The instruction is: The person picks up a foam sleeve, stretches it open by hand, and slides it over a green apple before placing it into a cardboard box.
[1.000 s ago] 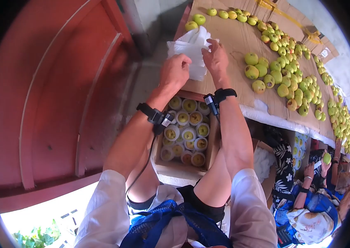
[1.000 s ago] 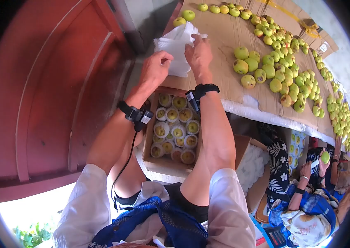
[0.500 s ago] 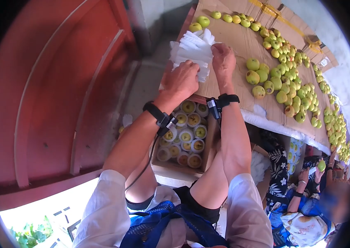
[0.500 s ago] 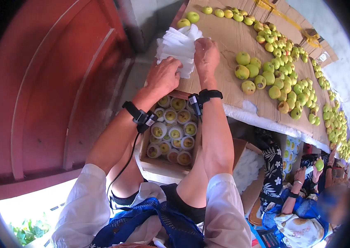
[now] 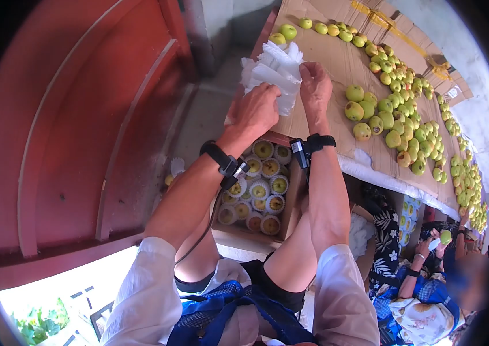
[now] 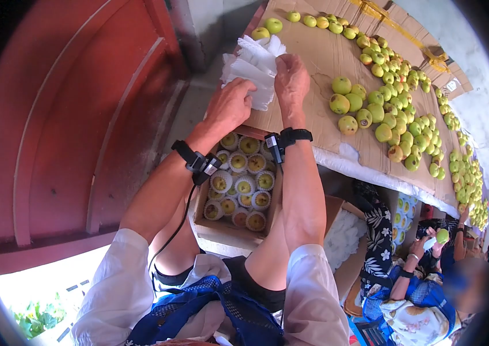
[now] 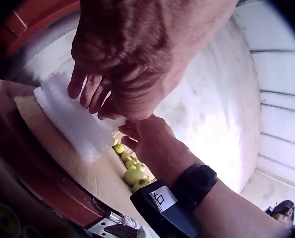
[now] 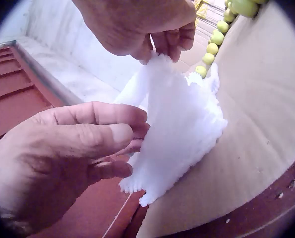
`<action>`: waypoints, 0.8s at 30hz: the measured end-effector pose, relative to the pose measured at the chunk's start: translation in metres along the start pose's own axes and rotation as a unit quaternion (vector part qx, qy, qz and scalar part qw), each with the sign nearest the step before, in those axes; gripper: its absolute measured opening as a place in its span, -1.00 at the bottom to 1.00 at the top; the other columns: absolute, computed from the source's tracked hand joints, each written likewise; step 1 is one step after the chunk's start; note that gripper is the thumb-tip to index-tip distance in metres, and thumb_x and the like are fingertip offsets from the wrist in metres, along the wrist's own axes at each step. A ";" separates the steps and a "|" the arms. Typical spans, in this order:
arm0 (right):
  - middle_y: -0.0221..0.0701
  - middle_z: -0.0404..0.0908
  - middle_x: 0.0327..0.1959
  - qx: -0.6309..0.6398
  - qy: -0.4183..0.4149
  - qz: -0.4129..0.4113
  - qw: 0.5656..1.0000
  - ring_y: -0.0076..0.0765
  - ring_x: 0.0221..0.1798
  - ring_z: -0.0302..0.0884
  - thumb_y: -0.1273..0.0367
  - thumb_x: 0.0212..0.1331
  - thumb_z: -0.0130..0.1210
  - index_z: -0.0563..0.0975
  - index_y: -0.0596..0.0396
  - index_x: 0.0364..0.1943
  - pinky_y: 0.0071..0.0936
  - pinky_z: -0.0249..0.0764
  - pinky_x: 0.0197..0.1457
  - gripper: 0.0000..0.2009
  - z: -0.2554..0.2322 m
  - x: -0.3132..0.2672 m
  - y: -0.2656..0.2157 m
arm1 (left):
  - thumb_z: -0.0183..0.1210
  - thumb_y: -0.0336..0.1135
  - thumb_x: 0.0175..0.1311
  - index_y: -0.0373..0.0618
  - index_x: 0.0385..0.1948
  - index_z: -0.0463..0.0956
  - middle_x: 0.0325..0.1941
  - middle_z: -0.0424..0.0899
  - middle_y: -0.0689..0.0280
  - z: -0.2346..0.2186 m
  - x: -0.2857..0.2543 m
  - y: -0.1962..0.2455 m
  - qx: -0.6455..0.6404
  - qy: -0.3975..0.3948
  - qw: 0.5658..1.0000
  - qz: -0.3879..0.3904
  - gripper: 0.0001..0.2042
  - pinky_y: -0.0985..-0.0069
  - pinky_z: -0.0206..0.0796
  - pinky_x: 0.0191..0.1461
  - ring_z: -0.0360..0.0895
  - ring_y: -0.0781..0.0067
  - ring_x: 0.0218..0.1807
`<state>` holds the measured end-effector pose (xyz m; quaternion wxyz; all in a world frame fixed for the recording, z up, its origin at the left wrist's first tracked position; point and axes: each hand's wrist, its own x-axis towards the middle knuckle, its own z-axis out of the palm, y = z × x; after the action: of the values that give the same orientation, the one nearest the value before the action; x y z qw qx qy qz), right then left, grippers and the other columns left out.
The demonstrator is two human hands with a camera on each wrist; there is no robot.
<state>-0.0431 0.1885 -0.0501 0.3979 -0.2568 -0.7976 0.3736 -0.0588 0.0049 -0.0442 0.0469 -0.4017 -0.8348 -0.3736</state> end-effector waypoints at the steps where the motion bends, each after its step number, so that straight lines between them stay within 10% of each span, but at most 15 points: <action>1: -0.23 0.77 -0.24 0.015 0.005 -0.009 1.000 -0.08 -0.16 0.72 0.23 0.25 0.21 0.69 0.05 -0.17 -0.22 0.56 -0.01 -0.78 -0.001 0.000 0.000 | 0.13 -0.45 0.26 -0.14 -0.09 0.57 0.03 0.63 0.11 0.000 0.000 0.000 -0.011 0.005 1.000 0.001 -0.79 0.09 0.37 0.18 0.53 -0.11 0.11; 16: -0.28 0.75 -0.24 0.073 0.018 -0.025 0.997 -0.29 -0.19 0.67 0.29 0.27 0.22 0.66 0.16 -0.17 -0.37 0.53 -0.01 -0.78 -0.042 -0.006 -0.015 | 0.11 -0.60 0.23 -0.21 -0.18 0.62 -0.10 0.70 0.02 0.002 0.007 -0.018 -0.056 0.098 0.993 0.035 -0.82 0.21 0.48 0.03 0.65 -0.09 -0.06; 24: -0.26 0.71 -0.25 0.064 0.035 -0.106 0.992 -0.14 -0.15 0.68 0.38 0.22 0.25 0.63 0.11 -0.21 -0.30 0.54 -0.05 -0.87 -0.050 -0.033 -0.029 | 0.21 -0.26 0.42 -0.19 0.01 0.61 -0.07 0.73 0.23 -0.009 0.020 0.021 -0.363 0.043 0.921 -0.133 -0.74 0.38 0.51 -0.03 0.71 0.36 -0.06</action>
<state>0.0136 0.1675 -0.0212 0.4784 -0.1570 -0.7805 0.3706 -0.0593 0.0202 -0.0177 -0.1161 -0.2599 -0.6846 -0.6710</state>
